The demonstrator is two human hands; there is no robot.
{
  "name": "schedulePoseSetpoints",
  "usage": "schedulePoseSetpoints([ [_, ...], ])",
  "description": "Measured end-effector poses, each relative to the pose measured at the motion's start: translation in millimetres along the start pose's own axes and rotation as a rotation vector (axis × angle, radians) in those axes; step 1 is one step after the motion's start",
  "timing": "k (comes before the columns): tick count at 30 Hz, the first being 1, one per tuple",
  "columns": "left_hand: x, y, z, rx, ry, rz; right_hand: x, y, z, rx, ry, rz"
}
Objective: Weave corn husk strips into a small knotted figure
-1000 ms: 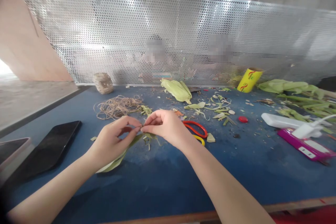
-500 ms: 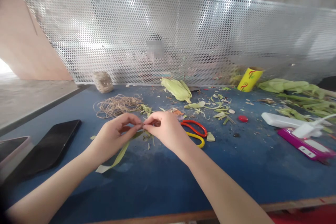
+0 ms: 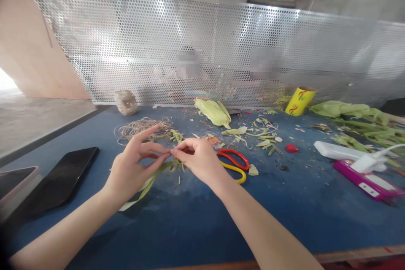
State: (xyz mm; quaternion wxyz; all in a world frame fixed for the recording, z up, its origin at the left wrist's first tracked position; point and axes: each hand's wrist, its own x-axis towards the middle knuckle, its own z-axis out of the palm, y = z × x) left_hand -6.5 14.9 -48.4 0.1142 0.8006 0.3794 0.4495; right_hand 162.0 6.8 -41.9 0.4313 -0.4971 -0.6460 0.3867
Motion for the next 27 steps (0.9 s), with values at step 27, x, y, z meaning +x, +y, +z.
schedulePoseSetpoints([
  [27, -5, 6, 0.5, 0.127, 0.130, 0.280, -2, 8, 11, 0.393, -0.056, 0.072],
])
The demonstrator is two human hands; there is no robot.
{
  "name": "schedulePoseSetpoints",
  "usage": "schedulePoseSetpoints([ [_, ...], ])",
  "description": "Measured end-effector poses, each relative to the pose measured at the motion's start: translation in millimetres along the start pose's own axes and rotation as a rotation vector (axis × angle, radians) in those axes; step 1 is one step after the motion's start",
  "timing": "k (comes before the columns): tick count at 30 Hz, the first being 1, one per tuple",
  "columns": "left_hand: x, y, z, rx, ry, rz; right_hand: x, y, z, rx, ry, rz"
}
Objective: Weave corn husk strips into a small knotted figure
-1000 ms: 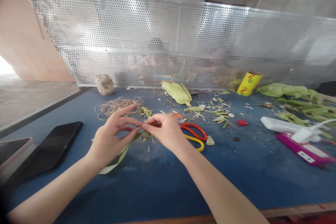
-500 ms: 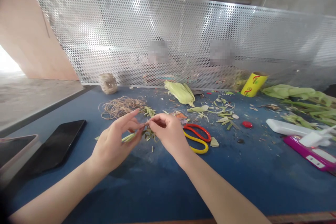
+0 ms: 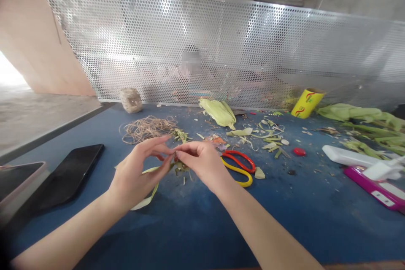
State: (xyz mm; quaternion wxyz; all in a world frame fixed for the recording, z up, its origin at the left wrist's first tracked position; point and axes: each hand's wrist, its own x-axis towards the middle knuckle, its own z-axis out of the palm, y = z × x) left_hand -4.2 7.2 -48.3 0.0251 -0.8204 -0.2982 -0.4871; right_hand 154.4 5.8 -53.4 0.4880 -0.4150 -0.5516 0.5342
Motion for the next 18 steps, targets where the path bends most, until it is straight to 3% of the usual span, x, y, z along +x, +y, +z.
schedulePoseSetpoints([
  [4, -1, -2, 0.7, -0.016, 0.018, 0.047, 0, -1, -1, 0.010, -0.005, -0.035],
  [6, -1, -2, 2.1, -0.088, 0.025, 0.000, 0, -3, 0, 0.021, 0.007, -0.072],
  [9, 1, -1, 3.4, -0.310, -0.015, -0.283, -1, -7, 0, -0.008, 0.033, -0.119],
  [13, 8, 2, 1.7, -0.619, -0.223, -0.702, -2, -10, 0, -0.186, 0.037, -0.185],
  [18, 13, 2, -0.7, -0.791, -0.234, -0.858, -1, -13, -4, -0.364, -0.057, -0.245],
])
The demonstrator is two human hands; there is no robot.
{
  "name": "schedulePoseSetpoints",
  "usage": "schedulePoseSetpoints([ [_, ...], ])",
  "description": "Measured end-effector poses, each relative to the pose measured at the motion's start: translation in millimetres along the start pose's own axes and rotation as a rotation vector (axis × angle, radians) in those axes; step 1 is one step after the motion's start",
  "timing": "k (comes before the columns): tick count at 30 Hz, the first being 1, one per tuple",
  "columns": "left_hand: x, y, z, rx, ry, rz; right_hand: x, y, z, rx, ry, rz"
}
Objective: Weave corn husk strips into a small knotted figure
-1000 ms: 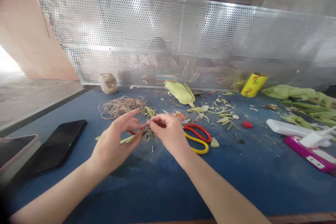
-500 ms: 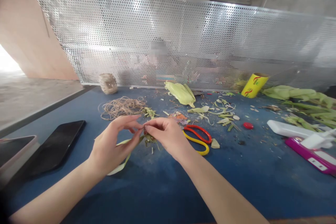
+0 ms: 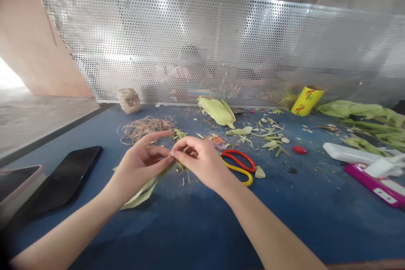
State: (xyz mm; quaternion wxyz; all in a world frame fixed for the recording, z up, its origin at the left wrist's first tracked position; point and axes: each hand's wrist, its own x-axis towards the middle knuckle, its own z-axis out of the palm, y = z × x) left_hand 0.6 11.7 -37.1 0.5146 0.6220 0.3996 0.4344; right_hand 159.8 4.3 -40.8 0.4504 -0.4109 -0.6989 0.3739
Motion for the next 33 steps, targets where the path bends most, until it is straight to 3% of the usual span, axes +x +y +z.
schedulePoseSetpoints([
  [4, 2, 0, -2.8, -0.031, -0.024, -0.026, 1, 2, -4, -0.034, -0.038, -0.054],
  [14, 2, 6, -7.6, -0.162, -0.123, -0.051, 1, 2, -10, -0.038, 0.029, -0.203],
  [17, 2, 6, -9.0, -0.270, -0.176, -0.122, -1, -1, -12, -0.076, 0.019, -0.297],
  [24, 3, 9, -13.7, -0.406, -0.242, -0.308, -6, -2, -15, -0.323, 0.037, -0.664],
  [33, 3, 10, -19.2, -0.395, -0.264, -0.315, -9, -2, -15, -0.375, 0.016, -0.678],
])
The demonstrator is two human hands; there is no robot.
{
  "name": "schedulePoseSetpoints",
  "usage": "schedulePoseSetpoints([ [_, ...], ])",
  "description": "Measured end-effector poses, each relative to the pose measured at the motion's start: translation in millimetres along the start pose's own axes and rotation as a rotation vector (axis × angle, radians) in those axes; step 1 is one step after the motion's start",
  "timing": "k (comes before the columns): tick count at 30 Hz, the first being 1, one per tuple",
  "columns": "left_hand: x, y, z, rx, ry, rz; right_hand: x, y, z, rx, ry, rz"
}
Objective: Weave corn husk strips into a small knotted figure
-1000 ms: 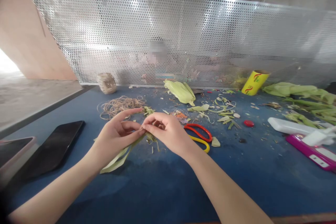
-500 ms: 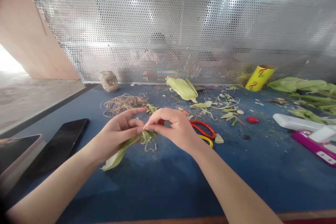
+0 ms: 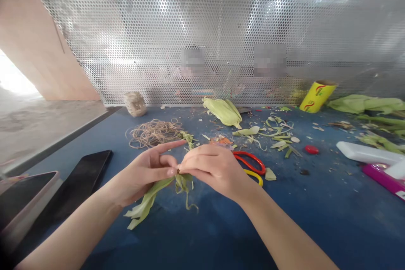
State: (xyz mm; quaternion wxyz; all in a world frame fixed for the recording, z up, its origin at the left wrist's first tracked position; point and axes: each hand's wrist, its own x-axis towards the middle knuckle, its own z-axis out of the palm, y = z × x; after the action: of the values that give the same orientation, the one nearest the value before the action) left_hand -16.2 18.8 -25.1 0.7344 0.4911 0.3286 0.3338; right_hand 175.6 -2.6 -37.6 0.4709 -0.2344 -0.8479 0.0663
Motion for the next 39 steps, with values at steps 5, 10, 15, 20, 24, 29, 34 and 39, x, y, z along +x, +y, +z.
schedulePoseSetpoints([
  [5, -2, 1, 4.6, 0.110, 0.062, 0.093, 2, 1, 6, 0.042, 0.005, 0.069],
  [10, -3, -1, 7.7, 0.415, 0.239, 0.274, 4, 1, 15, -0.049, 0.054, 0.278],
  [15, -4, -5, 8.3, 0.643, 0.311, 0.363, 5, -2, 16, -0.088, -0.004, 0.364],
  [20, -3, -7, 8.4, 0.632, 0.309, 0.338, 1, -6, 16, -0.418, -0.097, 0.193],
  [24, -1, -9, 8.2, 0.551, 0.273, 0.331, -2, -6, 18, -0.730, -0.091, 0.019],
  [29, -2, -9, 9.0, 0.509, 0.257, 0.347, -4, -4, 17, -0.812, -0.029, -0.155],
  [34, -3, -11, 7.7, 0.552, 0.256, 0.396, -3, -4, 16, -0.859, -0.021, -0.232],
  [39, -4, -8, 8.2, 0.583, 0.268, 0.402, -2, -8, 15, -0.868, -0.012, -0.278],
])
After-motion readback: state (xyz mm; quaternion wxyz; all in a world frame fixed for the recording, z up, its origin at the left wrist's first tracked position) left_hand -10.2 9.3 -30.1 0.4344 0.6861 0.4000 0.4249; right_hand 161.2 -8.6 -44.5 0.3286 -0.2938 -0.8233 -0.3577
